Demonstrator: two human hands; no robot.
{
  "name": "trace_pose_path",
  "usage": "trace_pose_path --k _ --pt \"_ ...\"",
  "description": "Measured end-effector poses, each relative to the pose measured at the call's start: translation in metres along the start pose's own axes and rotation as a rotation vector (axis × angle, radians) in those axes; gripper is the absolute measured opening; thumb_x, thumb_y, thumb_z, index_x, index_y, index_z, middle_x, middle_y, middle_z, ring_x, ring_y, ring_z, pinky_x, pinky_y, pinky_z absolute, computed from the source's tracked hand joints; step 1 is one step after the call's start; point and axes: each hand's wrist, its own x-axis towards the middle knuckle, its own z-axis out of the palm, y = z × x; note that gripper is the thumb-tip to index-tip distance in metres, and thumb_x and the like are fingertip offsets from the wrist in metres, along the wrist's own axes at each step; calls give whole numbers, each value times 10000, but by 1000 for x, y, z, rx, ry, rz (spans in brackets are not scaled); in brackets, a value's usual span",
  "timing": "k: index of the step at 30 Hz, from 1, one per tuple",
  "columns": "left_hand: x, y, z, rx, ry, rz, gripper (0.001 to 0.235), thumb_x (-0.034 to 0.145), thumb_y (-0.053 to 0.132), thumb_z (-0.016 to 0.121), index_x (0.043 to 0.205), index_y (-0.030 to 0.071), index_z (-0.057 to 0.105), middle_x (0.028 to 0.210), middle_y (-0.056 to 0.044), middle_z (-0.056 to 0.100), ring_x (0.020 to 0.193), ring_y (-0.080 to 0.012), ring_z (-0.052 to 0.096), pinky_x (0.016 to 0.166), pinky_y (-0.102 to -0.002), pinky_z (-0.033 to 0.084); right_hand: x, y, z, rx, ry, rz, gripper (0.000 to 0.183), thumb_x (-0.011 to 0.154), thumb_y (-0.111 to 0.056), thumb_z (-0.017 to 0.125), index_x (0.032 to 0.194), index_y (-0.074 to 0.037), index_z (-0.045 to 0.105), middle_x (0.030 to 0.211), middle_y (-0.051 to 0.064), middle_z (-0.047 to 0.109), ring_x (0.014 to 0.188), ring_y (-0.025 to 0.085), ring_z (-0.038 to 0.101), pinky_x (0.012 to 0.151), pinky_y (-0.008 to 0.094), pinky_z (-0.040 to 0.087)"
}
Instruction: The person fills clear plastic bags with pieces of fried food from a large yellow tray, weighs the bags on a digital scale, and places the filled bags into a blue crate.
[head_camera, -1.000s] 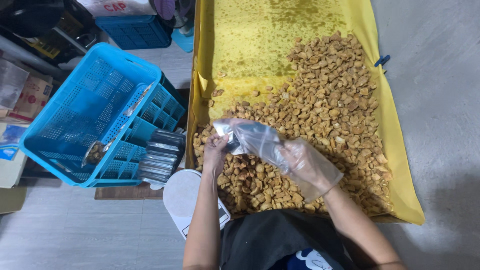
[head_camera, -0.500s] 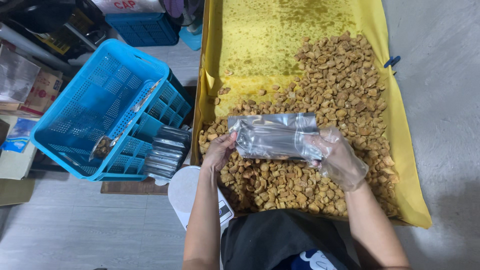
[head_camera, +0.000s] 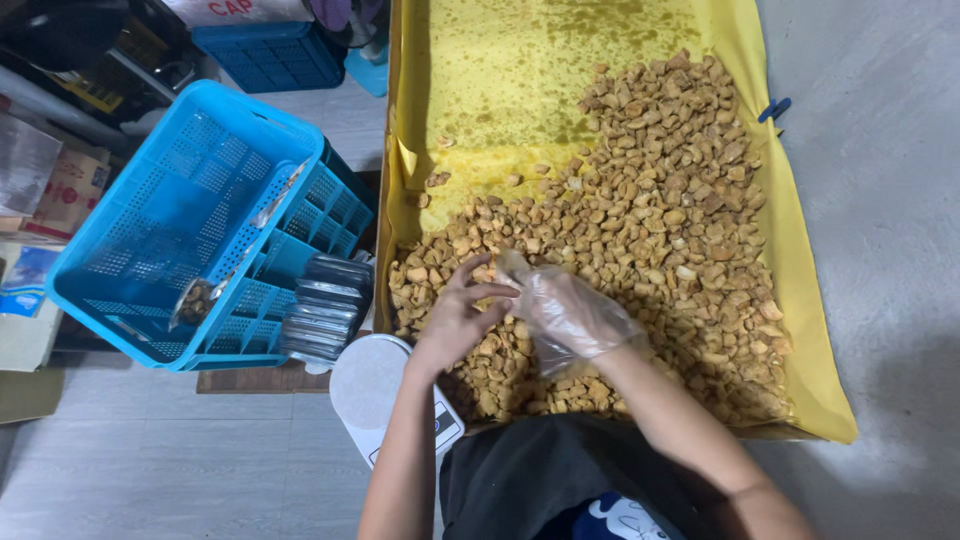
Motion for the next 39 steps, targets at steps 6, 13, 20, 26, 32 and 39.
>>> trace_pose_path --k 6,13,20,26,32,39 --pt "27 23 16 332 75 -64 596 739 -227 418 1152 59 738 1537 -217 410 1202 -420 601 806 -362 657 22 21 22 218 306 -192 216 1021 -185 643 1232 -181 689 868 38 775 682 109 681 608 239 609" --pt "12 -7 -13 296 112 10 664 746 -166 543 1374 47 576 1529 -141 479 1332 -371 530 1109 -470 444 36 120 -56 544 -65 621 749 917 -552 546 1590 -251 410 1565 194 530 1234 449 656 882 462 570" --pt "-13 -5 -33 156 196 -56 627 770 -121 570 1384 1 554 1509 -133 510 1307 -347 574 1005 -397 541 41 91 -30 -90 24 648 987 832 -692 668 1568 -223 206 1625 228 164 1444 530 189 1112 632 330" --pt "2 18 -29 77 166 -243 629 794 -98 510 1406 47 540 1528 -93 492 756 -264 728 638 -300 619 25 35 4 -128 -190 445 848 854 -656 660 1545 -285 337 1616 183 270 1441 473 299 1092 582 438" --pt "0 17 -28 -8 126 -204 603 782 -108 492 1362 44 564 1540 -92 459 903 -210 737 503 -269 657 1 65 51 -291 -192 150 688 750 -285 812 1380 -310 537 1574 153 308 1368 438 354 1040 554 458" --pt "-10 26 -24 -23 131 -225 651 782 -127 528 1406 60 525 1559 -94 434 896 -226 743 505 -292 644 20 86 82 -93 -116 299 391 1011 -109 611 1401 -112 572 1485 120 523 1106 251 666 903 356 621"
